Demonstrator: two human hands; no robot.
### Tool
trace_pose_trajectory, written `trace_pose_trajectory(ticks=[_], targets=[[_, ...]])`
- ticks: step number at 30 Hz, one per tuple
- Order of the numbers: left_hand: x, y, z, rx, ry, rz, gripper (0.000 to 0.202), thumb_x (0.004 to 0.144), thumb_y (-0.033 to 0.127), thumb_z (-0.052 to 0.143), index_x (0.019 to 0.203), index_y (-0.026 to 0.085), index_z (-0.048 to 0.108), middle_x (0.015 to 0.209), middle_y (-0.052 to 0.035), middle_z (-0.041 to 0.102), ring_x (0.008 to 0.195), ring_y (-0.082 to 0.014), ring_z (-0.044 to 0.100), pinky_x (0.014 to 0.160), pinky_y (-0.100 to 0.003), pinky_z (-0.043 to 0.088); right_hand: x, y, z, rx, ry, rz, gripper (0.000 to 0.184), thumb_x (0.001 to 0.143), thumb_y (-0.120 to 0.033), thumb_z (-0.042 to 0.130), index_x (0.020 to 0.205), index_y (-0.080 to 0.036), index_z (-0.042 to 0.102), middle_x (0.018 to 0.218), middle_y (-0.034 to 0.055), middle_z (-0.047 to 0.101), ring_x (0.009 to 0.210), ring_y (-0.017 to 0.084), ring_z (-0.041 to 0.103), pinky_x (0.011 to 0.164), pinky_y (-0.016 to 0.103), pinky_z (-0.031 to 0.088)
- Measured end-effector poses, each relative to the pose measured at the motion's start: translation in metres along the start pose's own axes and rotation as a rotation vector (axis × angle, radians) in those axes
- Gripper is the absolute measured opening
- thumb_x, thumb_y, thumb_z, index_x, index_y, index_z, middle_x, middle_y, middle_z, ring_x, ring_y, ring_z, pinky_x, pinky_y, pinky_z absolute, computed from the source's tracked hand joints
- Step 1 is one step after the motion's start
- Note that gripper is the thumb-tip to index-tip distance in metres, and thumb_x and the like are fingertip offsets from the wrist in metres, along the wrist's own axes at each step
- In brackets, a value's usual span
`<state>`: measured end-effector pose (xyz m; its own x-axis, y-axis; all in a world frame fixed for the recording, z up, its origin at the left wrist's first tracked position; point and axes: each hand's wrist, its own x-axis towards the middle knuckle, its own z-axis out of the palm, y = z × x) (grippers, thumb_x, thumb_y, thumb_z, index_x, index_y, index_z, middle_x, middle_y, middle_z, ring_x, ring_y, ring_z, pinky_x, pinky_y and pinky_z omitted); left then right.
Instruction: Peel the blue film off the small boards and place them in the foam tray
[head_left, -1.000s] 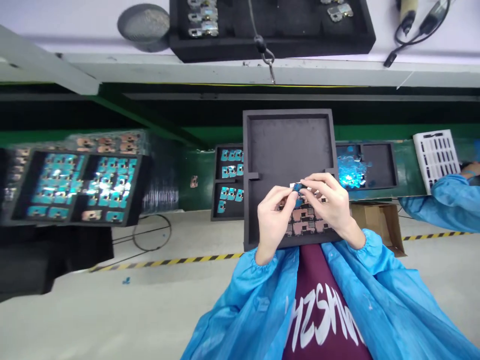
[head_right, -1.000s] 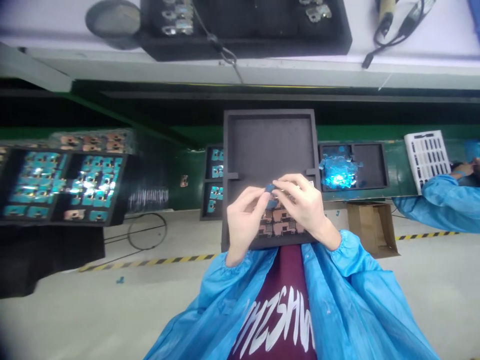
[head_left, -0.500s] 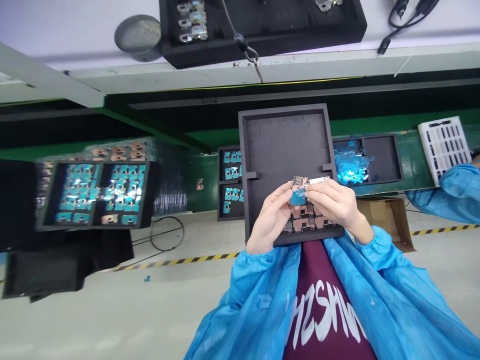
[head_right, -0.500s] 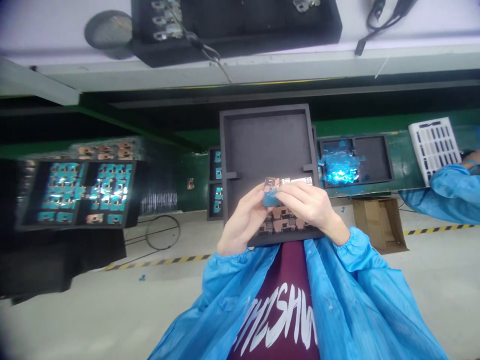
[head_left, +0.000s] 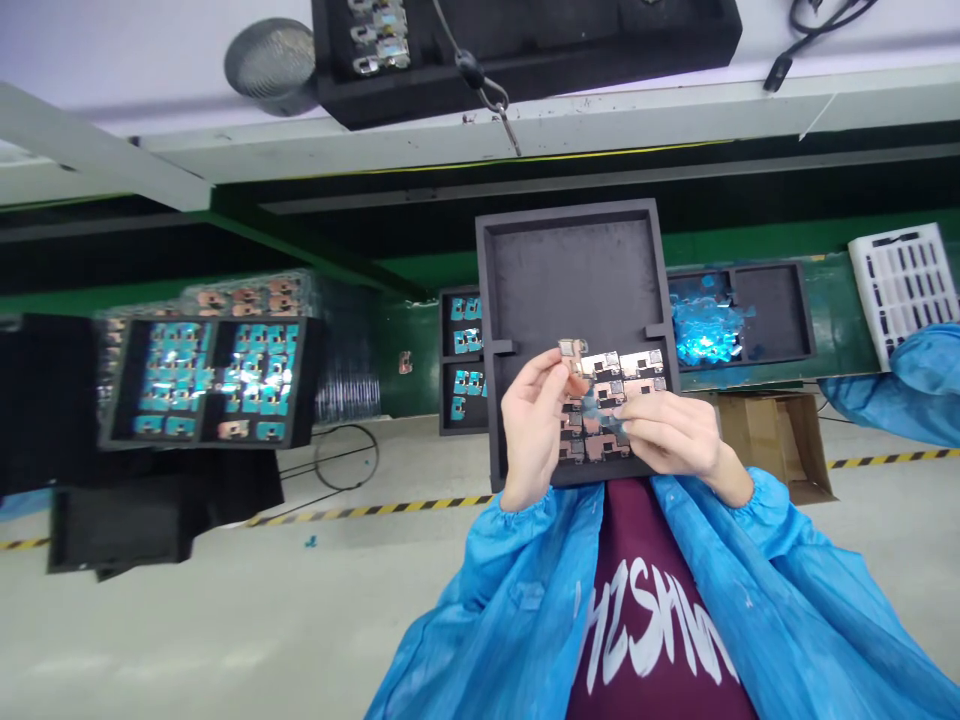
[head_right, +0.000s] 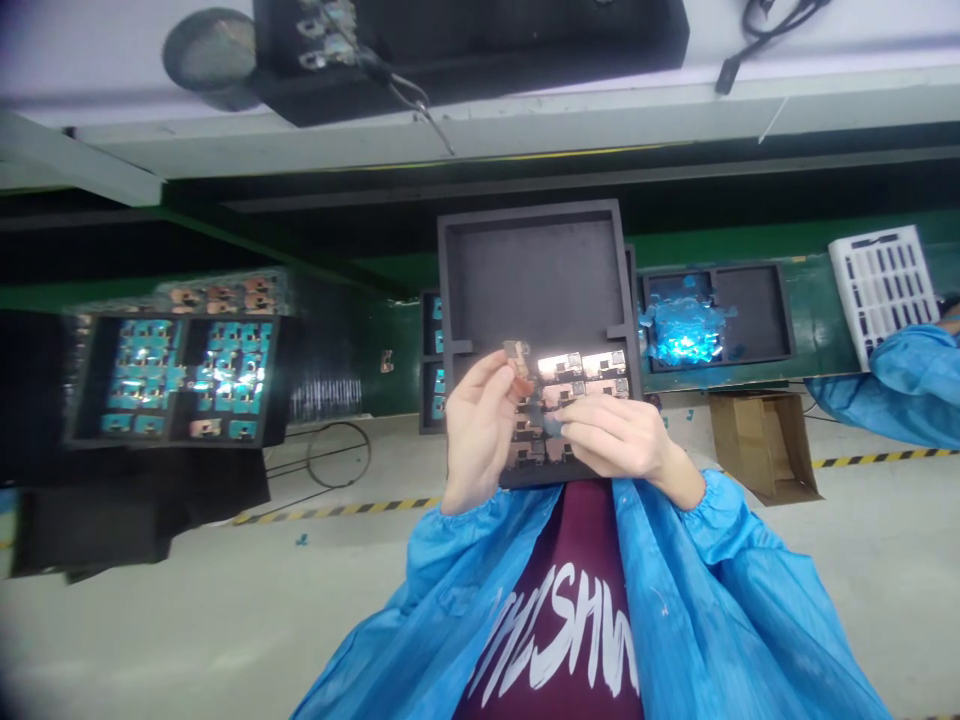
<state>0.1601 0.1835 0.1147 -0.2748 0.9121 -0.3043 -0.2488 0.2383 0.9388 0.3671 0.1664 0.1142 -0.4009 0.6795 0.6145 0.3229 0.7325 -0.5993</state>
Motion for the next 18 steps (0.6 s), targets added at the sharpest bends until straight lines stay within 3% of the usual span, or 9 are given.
trace_pose_trajectory(ticks=[3, 6, 9, 11, 15, 18], targets=[[0.006, 0.013, -0.021, 0.243, 0.118, 0.190, 0.024, 0.100, 0.038, 0.077, 0.117, 0.022, 0.079, 0.102, -0.0048, 0.081, 0.080, -0.0173, 0.075, 0.082, -0.033, 0.062, -0.005, -0.006, -0.009, 0.116, 0.178, 0.092, 0.025, 0.093, -0.012, 0.073, 0.111, -0.030, 0.073, 0.099, 0.0024, 0.085, 0.087, 0.022, 0.083, 0.075, 0.037, 0.072], [0.021, 0.024, -0.045, 0.627, 0.007, 0.356, 0.017, 0.104, 0.031, 0.070, 0.112, 0.025, 0.083, 0.110, -0.0053, 0.081, 0.098, -0.0230, 0.075, 0.096, -0.039, 0.059, -0.016, 0.012, -0.027, 0.038, 0.407, 0.392, 0.011, 0.095, -0.021, 0.076, 0.104, -0.026, 0.072, 0.092, 0.0038, 0.080, 0.079, 0.021, 0.079, 0.069, 0.037, 0.067], [0.042, 0.021, -0.056, 0.922, -0.228, 0.441, 0.024, 0.106, 0.025, 0.061, 0.107, 0.026, 0.085, 0.108, -0.0059, 0.081, 0.105, -0.0277, 0.070, 0.099, -0.043, 0.055, -0.040, 0.068, -0.045, -0.027, 0.604, 0.770, 0.022, 0.097, -0.035, 0.076, 0.115, -0.022, 0.072, 0.093, 0.0032, 0.075, 0.073, 0.018, 0.073, 0.060, 0.032, 0.060], [0.055, 0.010, -0.056, 1.013, -0.336, 0.465, 0.029, 0.107, 0.022, 0.056, 0.107, 0.025, 0.084, 0.106, -0.0072, 0.080, 0.103, -0.0292, 0.068, 0.096, -0.044, 0.054, -0.065, 0.117, -0.054, -0.017, 0.652, 0.918, 0.033, 0.094, -0.040, 0.077, 0.118, -0.018, 0.071, 0.088, 0.0027, 0.073, 0.072, 0.018, 0.071, 0.057, 0.029, 0.056], [0.067, -0.010, -0.053, 1.075, -0.340, 0.534, 0.032, 0.107, 0.020, 0.052, 0.110, 0.025, 0.084, 0.105, -0.0091, 0.076, 0.103, -0.0308, 0.065, 0.095, -0.045, 0.053, -0.116, 0.200, -0.061, -0.058, 0.588, 1.197, 0.027, 0.092, -0.040, 0.072, 0.101, -0.014, 0.067, 0.077, 0.0017, 0.072, 0.070, 0.016, 0.066, 0.056, 0.027, 0.052], [0.065, -0.016, -0.054, 1.107, -0.317, 0.597, 0.030, 0.107, 0.022, 0.055, 0.112, 0.025, 0.084, 0.107, -0.0103, 0.073, 0.105, -0.0316, 0.064, 0.095, -0.046, 0.053, -0.140, 0.239, -0.058, -0.075, 0.507, 1.260, 0.027, 0.097, -0.041, 0.068, 0.085, -0.018, 0.064, 0.066, -0.0034, 0.066, 0.064, 0.014, 0.061, 0.061, 0.027, 0.054]])
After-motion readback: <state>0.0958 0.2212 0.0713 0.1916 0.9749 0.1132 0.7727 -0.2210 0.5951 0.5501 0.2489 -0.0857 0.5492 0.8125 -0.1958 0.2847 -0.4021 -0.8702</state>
